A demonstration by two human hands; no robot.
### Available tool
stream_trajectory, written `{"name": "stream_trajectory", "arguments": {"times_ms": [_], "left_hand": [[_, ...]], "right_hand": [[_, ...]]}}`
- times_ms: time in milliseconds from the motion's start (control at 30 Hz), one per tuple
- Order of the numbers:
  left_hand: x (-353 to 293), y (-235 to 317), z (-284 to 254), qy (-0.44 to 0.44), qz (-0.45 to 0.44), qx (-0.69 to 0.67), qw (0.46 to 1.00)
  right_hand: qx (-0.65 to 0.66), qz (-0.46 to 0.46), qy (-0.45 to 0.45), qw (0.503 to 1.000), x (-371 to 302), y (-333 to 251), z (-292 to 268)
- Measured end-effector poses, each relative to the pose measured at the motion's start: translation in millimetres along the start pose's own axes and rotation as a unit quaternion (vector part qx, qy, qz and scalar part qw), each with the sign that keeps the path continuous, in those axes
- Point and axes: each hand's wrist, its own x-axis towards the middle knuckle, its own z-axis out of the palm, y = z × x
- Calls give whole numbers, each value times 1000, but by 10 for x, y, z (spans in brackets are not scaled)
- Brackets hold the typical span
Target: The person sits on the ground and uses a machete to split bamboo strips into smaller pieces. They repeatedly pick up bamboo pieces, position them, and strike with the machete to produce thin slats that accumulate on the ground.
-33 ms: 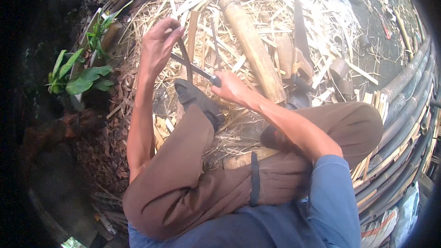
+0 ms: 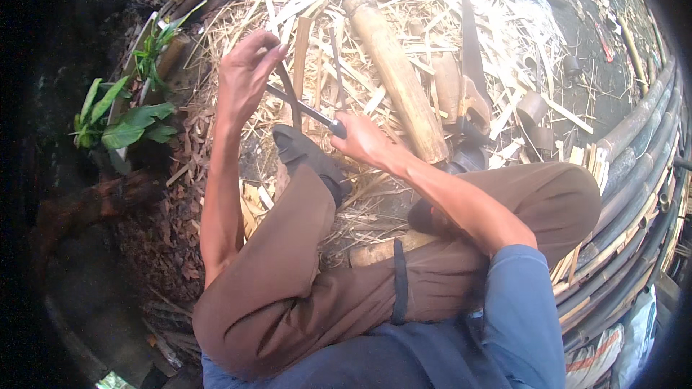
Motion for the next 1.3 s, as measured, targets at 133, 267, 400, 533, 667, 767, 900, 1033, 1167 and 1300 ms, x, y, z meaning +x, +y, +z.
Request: {"name": "stream_trajectory", "arguments": {"times_ms": [133, 267, 400, 533, 667, 767, 900, 1033, 1167, 1300], "left_hand": [[-118, -67, -79, 26, -5, -13, 1000], [-110, -76, -132, 47, 10, -24, 999], [-66, 35, -206, 16, -9, -7, 1000], [-10, -149, -189, 7, -14, -31, 999], [35, -278, 87, 31, 0, -121, 992], [95, -387, 293, 36, -52, -40, 997], [20, -662, 339, 92, -159, -96, 978], [-156, -422, 275, 184, -140, -180, 956], [-511, -759, 45, 291, -104, -180, 934], [-1056, -888, -329, 348, -115, -188, 911]], "right_hand": [[-8, 6, -20, 1000, 24, 36, 133], [121, 39, -27, 992, 180, -355, -96], [78, 0, -77, 994, 128, -30, 143], [57, 63, -154, 984, 112, 194, 272], [58, 89, -157, 982, 62, 87, 264], [48, 54, -127, 989, 91, 25, 251], [0, 4, -87, 996, 174, 77, 496], [-36, -40, -53, 997, 138, 170, 629], [-61, -16, -113, 992, -6, -104, 723], [13, -16, -53, 998, -387, -137, 1170]]}}
